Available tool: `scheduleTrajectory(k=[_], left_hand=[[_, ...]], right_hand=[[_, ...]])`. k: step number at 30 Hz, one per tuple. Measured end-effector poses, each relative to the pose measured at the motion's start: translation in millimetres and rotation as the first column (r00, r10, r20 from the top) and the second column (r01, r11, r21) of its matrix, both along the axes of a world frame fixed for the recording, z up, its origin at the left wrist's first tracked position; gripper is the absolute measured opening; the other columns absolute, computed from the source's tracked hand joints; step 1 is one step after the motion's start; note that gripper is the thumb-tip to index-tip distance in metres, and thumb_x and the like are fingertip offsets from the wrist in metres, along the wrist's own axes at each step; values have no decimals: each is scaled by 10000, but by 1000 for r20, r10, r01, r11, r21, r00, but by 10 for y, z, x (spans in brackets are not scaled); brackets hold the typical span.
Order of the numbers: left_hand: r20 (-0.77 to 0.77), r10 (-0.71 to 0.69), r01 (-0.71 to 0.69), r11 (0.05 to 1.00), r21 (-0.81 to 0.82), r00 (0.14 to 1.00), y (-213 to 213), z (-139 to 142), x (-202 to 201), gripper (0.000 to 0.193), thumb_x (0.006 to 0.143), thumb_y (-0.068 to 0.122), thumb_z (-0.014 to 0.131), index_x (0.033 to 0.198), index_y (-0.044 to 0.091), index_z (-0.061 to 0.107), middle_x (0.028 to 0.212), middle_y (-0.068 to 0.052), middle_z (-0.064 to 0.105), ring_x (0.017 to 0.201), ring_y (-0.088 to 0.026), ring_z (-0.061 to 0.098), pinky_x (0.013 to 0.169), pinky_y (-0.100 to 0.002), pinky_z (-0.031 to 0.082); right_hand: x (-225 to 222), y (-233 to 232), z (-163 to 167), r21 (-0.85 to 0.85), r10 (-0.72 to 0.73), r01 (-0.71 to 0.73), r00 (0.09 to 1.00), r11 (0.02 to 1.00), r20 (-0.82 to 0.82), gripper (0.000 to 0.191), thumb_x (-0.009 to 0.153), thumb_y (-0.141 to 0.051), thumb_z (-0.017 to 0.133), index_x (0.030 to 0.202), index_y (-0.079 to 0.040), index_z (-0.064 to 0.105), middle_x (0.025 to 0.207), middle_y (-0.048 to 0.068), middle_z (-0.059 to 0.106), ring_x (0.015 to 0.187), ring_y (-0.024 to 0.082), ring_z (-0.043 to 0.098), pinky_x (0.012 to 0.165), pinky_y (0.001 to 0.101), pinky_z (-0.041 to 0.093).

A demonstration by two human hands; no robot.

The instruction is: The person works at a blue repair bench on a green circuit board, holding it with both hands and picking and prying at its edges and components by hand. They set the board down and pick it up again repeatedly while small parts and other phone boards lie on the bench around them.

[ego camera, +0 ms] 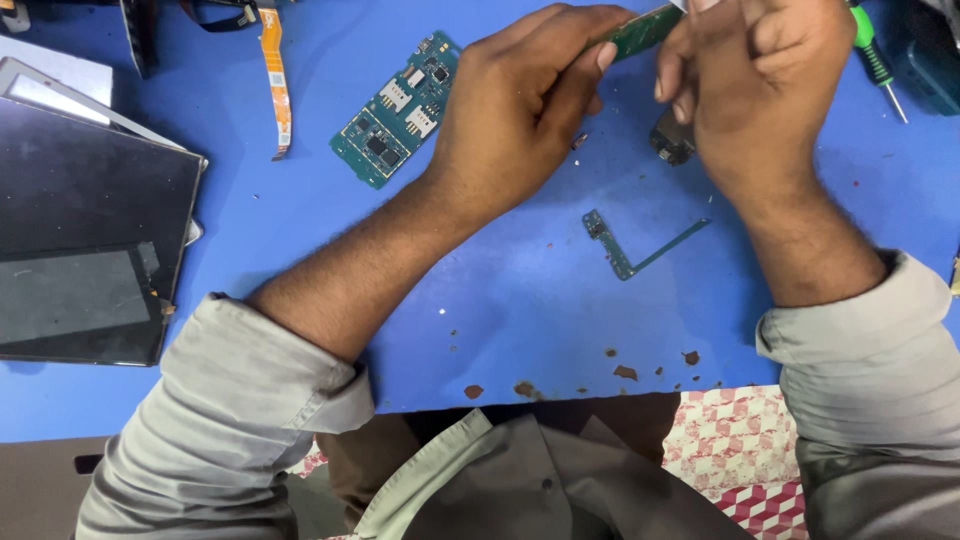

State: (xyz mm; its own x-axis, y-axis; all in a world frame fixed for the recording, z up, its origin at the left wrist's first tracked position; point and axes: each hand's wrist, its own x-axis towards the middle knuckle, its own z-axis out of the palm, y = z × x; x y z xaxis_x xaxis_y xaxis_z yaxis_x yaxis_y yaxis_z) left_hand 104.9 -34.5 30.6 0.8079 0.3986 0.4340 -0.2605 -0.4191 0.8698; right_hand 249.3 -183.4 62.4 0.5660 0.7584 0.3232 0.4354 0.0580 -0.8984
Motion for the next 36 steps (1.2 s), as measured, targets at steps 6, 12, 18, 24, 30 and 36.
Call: scheduleTrajectory(k=[6, 12, 18, 24, 30, 36], left_hand=[[5, 60, -60, 996, -67, 998, 5, -20, 21, 219, 1142, 127, 617, 1356, 98, 655, 1053, -38, 746, 792, -69, 762, 679, -218, 639], [-84, 115, -131, 966, -224, 990, 37, -65, 75, 236, 1132, 216, 587, 1295, 91, 703, 885, -34, 790, 742, -72, 785, 653, -220, 656], [18, 43, -34, 933, -359, 999, 39, -138, 107, 270, 1149, 253, 568, 1274, 48, 691, 962, -45, 791, 881, -110, 810, 730, -246, 705], [-19, 5, -11, 930, -367, 1000, 46, -129, 114, 241, 1127, 223, 586, 1258, 51, 694, 924, -46, 802, 846, -96, 809, 700, -236, 698], [0, -37, 35, 934, -356, 999, 50, -114, 109, 221, 1131, 183, 606, 1294, 53, 681, 955, -39, 798, 875, -92, 808, 712, -233, 695], [20, -38, 42, 953, -301, 999, 28, -90, 83, 212, 1137, 132, 623, 1335, 73, 671, 1014, -19, 799, 921, -79, 803, 750, -220, 706]], right_hand=[[-51, 24, 113, -36, 19, -17, 999, 999, 39, 437, 1247, -69, 539, 816, 2, 568, 646, 72, 593, 507, 107, 545, 480, 228, 405], [-75, 44, 145, -171, -32, 23, 998, 985, -54, 144, 1131, -50, 543, 1009, 11, 589, 654, 39, 564, 500, 87, 478, 424, 219, 344], [32, -42, -24, -44, -19, 19, 1000, 999, -6, 236, 1213, -11, 503, 993, 48, 565, 686, 87, 581, 522, 120, 537, 481, 240, 398], [141, -126, -183, 24, -35, 33, 995, 999, 92, 395, 1266, -161, 468, 948, 56, 556, 785, 130, 641, 592, 145, 579, 542, 241, 432], [30, -135, -169, 113, 68, -94, 973, 989, 220, 247, 1270, -185, 452, 1280, 62, 445, 1062, 165, 668, 845, 157, 640, 734, 235, 530], [-71, -82, -55, 37, 126, -157, 896, 987, 426, 137, 1223, -42, 526, 1294, 65, 477, 1087, 161, 723, 938, 168, 732, 796, 234, 591]])
